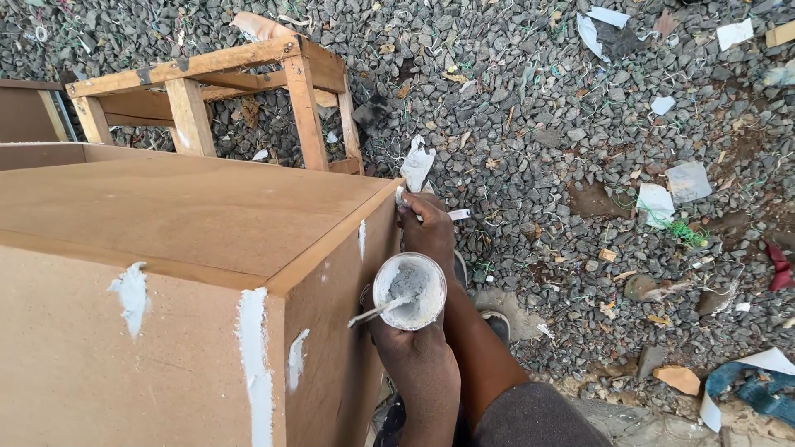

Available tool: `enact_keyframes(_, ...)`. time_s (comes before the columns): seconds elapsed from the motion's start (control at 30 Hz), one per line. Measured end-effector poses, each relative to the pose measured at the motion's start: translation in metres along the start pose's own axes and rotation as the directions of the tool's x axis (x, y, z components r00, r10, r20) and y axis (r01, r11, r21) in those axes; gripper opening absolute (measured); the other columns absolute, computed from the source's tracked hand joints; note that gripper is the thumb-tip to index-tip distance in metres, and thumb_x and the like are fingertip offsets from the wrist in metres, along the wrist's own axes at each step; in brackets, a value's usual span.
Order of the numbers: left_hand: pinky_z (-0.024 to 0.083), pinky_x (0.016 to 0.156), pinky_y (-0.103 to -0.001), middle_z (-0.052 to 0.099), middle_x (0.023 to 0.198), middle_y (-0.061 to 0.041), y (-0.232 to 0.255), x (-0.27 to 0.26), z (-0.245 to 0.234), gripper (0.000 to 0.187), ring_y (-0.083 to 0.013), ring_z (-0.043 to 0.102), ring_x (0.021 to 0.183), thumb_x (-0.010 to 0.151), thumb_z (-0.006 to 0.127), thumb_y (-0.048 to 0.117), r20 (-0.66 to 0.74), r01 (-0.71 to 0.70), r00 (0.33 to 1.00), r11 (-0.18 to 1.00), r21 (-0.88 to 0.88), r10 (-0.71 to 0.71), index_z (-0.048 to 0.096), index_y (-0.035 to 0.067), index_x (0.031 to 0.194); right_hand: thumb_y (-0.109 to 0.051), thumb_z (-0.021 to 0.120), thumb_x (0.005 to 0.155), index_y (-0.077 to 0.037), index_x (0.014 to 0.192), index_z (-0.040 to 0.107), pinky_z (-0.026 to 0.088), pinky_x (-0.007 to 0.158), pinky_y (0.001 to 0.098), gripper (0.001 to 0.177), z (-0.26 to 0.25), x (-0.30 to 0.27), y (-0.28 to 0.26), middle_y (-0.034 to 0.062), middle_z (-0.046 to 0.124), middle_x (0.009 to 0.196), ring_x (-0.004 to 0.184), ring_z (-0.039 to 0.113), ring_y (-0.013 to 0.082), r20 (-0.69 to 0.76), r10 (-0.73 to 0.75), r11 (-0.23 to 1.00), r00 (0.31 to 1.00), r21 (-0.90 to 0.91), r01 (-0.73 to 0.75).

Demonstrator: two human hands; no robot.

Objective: Applying white filler paste to the joints and holes of a wooden cabinet using fingers and a stick

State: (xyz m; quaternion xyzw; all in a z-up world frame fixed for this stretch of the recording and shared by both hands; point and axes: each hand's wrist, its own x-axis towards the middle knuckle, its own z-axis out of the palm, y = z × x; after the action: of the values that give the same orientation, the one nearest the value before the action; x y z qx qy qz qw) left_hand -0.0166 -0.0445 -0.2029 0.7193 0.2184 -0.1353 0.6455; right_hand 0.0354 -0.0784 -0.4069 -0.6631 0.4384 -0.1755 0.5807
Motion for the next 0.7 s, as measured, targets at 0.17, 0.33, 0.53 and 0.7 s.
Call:
enact_keyframes(0.17, 0.063, 0.09, -0.038, 0.07, 0.121, -0.017, 0.004, -0.001, 0.003, 0.055, -0.0232, 0.069, 0.109, 0.071, 0.058, -0.015, -0.037, -0.007, 0.999, 0.998, 0.07, 0.01, 0.06, 0.002, 0.124, -0.009, 0.068, 0.093, -0.006, 0.115, 0.077, 0.055, 0.089, 0.0325, 0.024, -0.011, 0.0, -0.006, 0.0083, 0.074, 0.104, 0.099, 0.07, 0.021, 0.078, -0.138, 0.99, 0.987, -0.012, 0.139)
enact_keyframes(0.33, 0.054, 0.097, -0.035, 0.072, 0.116, -0.01, 0.007, -0.008, -0.001, 0.043, -0.0202, 0.068, 0.105, 0.074, 0.078, 0.0, 0.027, -0.161, 0.987, 0.931, 0.328, 0.161, 0.065, 0.005, 0.115, -0.017, 0.069, 0.091, -0.006, 0.119, 0.076, 0.052, 0.084, 0.0343, 0.032, -0.032, -0.008, -0.023, 0.0095, 0.072, 0.108, 0.101, 0.068, 0.0213, 0.243, -0.121, 0.991, 0.962, -0.031, 0.133)
enact_keyframes(0.53, 0.055, 0.102, -0.038, 0.069, 0.128, -0.015, -0.013, -0.023, -0.022, 0.062, -0.0227, 0.066, 0.114, 0.072, 0.078, -0.006, 0.053, -0.117, 0.992, 0.99, 0.073, 0.114, 0.057, 0.003, 0.129, -0.028, 0.07, 0.098, -0.013, 0.072, 0.064, 0.039, 0.063, 0.0292, 0.031, -0.066, -0.046, -0.058, -0.0024, 0.057, 0.074, 0.069, 0.049, 0.0089, 0.323, 0.091, 0.983, 0.942, 0.124, -0.138)
enact_keyframes(0.7, 0.054, 0.099, -0.037, 0.064, 0.121, -0.013, -0.028, -0.044, -0.06, 0.054, -0.0244, 0.065, 0.111, 0.072, 0.079, 0.0, 0.089, -0.186, 0.982, 0.953, 0.241, 0.169, 0.062, 0.005, 0.124, -0.028, 0.071, 0.092, -0.015, 0.08, 0.073, 0.042, 0.062, 0.0324, 0.018, -0.088, -0.082, -0.074, 0.0003, 0.065, 0.079, 0.068, 0.053, 0.0126, 0.301, 0.477, 0.876, 0.825, -0.083, -0.476)
